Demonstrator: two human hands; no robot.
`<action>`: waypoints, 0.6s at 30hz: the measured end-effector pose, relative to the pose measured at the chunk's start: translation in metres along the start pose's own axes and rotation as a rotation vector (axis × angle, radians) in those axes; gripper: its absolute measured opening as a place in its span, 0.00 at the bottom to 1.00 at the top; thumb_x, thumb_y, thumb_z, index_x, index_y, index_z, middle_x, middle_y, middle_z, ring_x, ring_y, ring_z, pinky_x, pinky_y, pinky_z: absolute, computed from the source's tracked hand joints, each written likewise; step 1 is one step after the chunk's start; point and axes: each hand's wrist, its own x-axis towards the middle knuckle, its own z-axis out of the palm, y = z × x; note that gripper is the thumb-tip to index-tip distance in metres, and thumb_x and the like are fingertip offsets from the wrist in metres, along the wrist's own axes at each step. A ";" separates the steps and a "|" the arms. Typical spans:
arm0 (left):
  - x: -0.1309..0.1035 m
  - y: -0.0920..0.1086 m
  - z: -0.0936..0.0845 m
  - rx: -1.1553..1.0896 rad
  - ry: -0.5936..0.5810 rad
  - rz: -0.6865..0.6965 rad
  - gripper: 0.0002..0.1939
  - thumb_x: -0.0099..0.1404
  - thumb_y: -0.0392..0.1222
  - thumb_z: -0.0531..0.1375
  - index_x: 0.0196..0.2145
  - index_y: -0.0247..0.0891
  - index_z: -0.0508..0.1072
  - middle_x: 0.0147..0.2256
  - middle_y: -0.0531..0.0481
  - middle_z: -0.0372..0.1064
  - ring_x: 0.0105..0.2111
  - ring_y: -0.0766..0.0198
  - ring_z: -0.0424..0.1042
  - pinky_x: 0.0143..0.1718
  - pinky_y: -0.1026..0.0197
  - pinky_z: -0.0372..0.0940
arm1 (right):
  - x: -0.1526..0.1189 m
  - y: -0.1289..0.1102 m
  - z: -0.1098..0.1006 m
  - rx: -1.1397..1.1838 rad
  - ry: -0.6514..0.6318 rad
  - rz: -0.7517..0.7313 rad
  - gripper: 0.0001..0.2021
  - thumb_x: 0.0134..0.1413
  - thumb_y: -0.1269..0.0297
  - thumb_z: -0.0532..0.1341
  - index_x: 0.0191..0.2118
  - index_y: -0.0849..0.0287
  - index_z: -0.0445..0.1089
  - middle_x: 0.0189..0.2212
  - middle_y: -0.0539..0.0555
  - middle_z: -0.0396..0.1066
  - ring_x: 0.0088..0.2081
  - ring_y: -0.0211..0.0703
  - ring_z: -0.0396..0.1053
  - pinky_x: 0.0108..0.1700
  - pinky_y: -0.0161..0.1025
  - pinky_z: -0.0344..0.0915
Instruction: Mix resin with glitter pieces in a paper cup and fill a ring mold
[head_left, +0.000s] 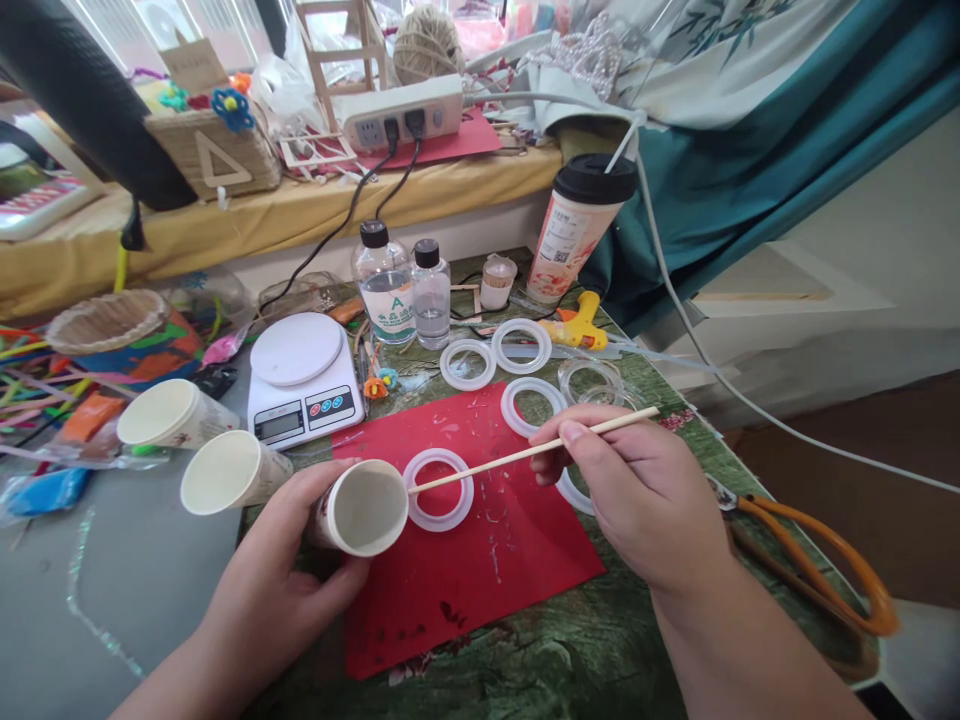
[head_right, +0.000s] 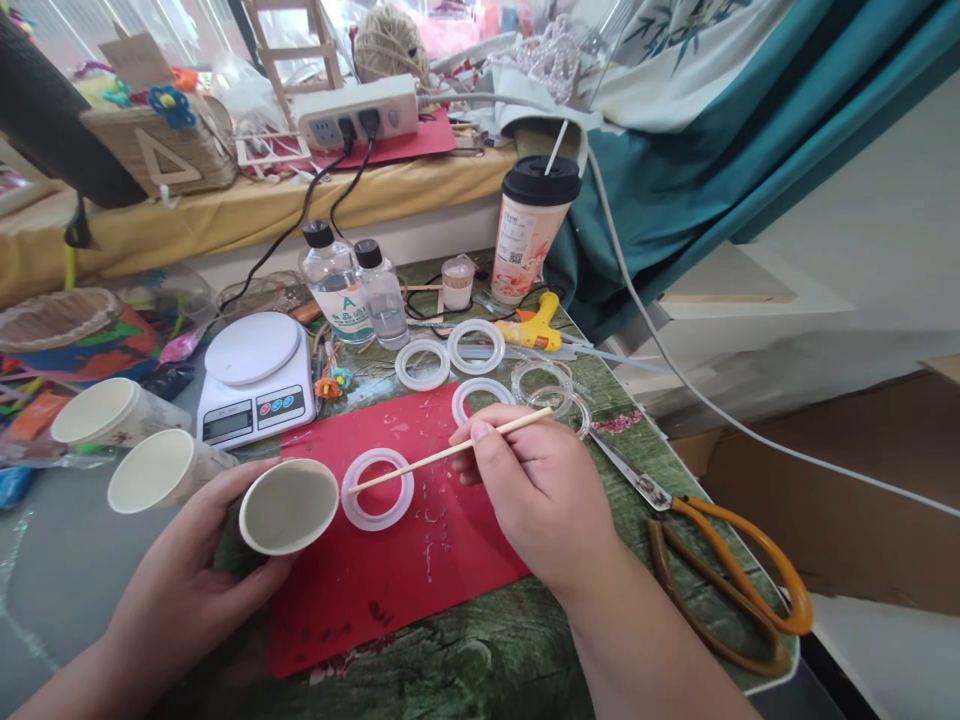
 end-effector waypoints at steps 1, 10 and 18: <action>0.000 0.000 0.000 0.002 -0.001 0.000 0.25 0.69 0.44 0.65 0.62 0.47 0.71 0.55 0.45 0.82 0.52 0.48 0.84 0.50 0.50 0.82 | 0.000 0.000 0.000 -0.002 0.000 0.001 0.15 0.72 0.61 0.62 0.34 0.55 0.83 0.29 0.52 0.78 0.30 0.40 0.78 0.34 0.33 0.76; 0.000 -0.001 0.000 0.014 0.010 0.016 0.24 0.69 0.45 0.65 0.61 0.47 0.71 0.55 0.46 0.82 0.51 0.51 0.84 0.51 0.53 0.81 | 0.002 -0.002 0.003 0.017 -0.004 -0.010 0.15 0.73 0.61 0.61 0.34 0.55 0.82 0.28 0.51 0.78 0.29 0.40 0.78 0.34 0.32 0.76; 0.000 -0.001 0.002 0.021 0.010 0.018 0.24 0.70 0.45 0.64 0.62 0.47 0.71 0.55 0.46 0.81 0.52 0.50 0.84 0.51 0.53 0.81 | 0.000 -0.002 0.001 0.023 -0.010 -0.050 0.15 0.73 0.63 0.61 0.34 0.54 0.83 0.29 0.50 0.78 0.29 0.37 0.78 0.34 0.29 0.76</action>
